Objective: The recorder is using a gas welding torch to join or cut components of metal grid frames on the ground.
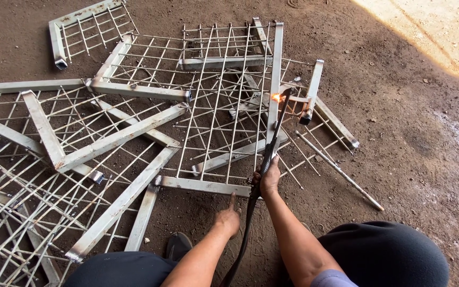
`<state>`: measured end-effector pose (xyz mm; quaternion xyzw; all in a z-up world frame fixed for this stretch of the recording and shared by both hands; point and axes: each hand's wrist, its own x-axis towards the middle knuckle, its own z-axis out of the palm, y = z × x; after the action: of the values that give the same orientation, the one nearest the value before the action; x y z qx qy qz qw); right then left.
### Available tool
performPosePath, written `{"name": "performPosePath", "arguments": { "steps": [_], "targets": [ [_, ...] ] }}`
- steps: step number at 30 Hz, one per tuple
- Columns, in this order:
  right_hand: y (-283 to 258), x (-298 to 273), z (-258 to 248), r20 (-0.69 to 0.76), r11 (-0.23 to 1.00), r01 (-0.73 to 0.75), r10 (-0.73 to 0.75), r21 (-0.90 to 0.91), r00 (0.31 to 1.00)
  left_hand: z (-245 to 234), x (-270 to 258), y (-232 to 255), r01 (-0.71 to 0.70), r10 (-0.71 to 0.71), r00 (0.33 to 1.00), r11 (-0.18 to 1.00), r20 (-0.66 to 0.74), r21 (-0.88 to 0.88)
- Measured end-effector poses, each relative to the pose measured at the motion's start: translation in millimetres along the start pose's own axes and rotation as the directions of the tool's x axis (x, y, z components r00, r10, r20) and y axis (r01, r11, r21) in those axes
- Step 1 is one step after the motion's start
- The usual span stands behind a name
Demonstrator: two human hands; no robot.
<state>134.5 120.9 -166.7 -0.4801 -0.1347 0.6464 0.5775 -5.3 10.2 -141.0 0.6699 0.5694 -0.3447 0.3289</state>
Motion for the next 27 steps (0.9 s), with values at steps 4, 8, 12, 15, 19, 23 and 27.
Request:
{"name": "performPosePath", "arguments": {
  "steps": [4,8,12,15,19,23,27],
  "targets": [
    [3,2,-2,0.027,1.000,0.031,-0.030,-0.008,0.999,-3,-4,1,-0.004,0.004,1.000,1.000,0.000,0.011],
    [1,1,-1,0.009,0.999,0.034,-0.034,-0.008,0.999,-6,-9,2,0.004,-0.004,1.000,1.000,0.016,0.008],
    [-1,-1,0,0.006,1.000,0.027,-0.027,-0.004,1.000,-4,-8,3,0.002,-0.002,1.000,1.000,0.010,0.014],
    [0,-2,-1,-0.009,0.999,0.034,-0.034,-0.024,0.999,-7,-14,4,0.004,-0.004,1.000,1.000,0.013,0.027],
    [3,1,-4,-0.009,0.995,0.063,-0.064,-0.075,0.998,1,-4,2,0.000,0.001,1.000,1.000,-0.015,0.005],
    [6,5,-6,0.000,0.995,0.057,-0.057,-0.087,0.998,0,-7,4,0.008,-0.009,1.000,0.999,-0.012,-0.046],
    [6,5,-6,0.007,0.997,0.044,-0.044,-0.058,0.999,2,-1,3,0.023,-0.025,1.000,0.995,-0.013,-0.099]
  ]
}}
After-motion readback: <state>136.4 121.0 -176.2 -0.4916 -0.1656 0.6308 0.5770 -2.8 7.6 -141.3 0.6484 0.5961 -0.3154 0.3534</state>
